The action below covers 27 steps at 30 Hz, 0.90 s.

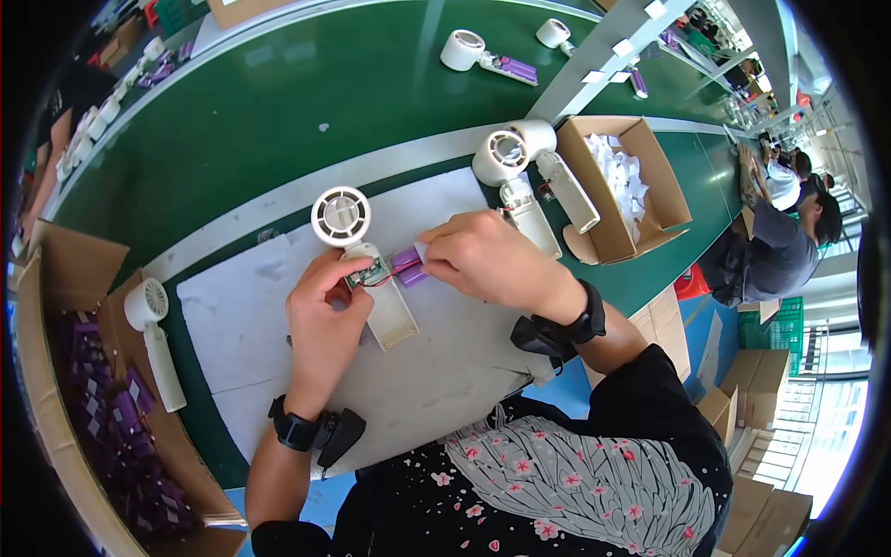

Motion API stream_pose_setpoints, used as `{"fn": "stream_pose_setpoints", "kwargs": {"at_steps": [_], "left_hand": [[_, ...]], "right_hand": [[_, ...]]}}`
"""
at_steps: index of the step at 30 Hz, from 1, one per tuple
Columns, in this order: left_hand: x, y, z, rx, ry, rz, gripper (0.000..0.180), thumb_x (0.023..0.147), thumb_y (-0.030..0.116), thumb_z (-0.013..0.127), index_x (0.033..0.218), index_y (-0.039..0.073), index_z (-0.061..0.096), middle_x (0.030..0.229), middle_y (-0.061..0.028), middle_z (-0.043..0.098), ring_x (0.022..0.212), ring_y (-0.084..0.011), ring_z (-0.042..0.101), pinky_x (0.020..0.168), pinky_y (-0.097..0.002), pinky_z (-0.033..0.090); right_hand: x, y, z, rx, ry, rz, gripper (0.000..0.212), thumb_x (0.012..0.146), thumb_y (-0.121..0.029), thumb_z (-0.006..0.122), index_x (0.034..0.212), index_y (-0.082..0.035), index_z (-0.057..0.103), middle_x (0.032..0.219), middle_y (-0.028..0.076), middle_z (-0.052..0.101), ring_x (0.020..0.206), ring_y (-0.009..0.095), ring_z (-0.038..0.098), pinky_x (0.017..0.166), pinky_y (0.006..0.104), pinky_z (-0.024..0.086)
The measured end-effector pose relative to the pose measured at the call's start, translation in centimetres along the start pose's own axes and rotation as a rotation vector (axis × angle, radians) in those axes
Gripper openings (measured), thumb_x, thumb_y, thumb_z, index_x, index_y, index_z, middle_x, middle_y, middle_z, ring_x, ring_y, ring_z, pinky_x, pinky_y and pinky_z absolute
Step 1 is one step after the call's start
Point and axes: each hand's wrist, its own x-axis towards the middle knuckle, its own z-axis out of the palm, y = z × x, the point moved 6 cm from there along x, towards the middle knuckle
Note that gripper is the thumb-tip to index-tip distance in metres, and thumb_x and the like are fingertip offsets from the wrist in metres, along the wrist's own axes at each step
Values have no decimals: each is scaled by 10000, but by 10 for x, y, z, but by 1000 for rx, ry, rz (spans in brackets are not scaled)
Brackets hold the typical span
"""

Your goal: The person picks up a battery and a fan housing, connects the battery wires to the circuit board, and presses the battery into the housing. They repeat this process for several fans, placing the assembled units on the table or conveyor belt.

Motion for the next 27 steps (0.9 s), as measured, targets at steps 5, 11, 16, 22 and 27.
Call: {"fn": "stream_pose_setpoints", "kwargs": {"at_steps": [5, 11, 16, 22, 27], "left_hand": [[2, 2, 0, 5, -19, 6, 319, 736, -69, 596, 1027, 25, 684, 1077, -94, 648, 686, -103, 576, 622, -220, 466], [2, 4, 0, 15, -51, -39, 313, 743, -76, 594, 1031, 12, 680, 1110, -80, 627, 671, -73, 535, 606, -201, 440], [1, -2, 2, -6, -41, -39, 318, 743, -80, 591, 1035, 10, 679, 1097, -73, 624, 664, -62, 519, 598, -195, 430], [1, -3, 5, -64, -29, -31, 311, 745, -87, 577, 1022, 6, 683, 1092, -74, 624, 682, -62, 524, 605, -196, 432], [-2, -10, -3, -80, 2, -37, 313, 745, -90, 561, 1012, 13, 688, 1081, -75, 632, 693, -72, 537, 607, -201, 434]], "right_hand": [[-2, -2, 5, -96, 1, -52, 86, 712, -37, 638, 665, 23, 600, 822, 150, 659, 716, 325, 635, 664, 388, 530], [-1, -13, 8, -196, -61, -97, 91, 717, -37, 630, 656, 15, 586, 806, 124, 641, 724, 306, 624, 661, 385, 525], [-1, -17, 12, -274, -24, -72, 104, 698, -45, 630, 652, 10, 554, 748, 120, 580, 711, 304, 608, 641, 380, 517], [-7, 8, -2, -81, 81, 148, 71, 700, -8, 609, 695, 32, 550, 727, 142, 571, 697, 319, 611, 629, 363, 512], [-23, 29, -44, 70, 287, 213, 80, 733, 11, 616, 813, 13, 608, 745, 133, 605, 620, 254, 589, 589, 335, 488]]}}
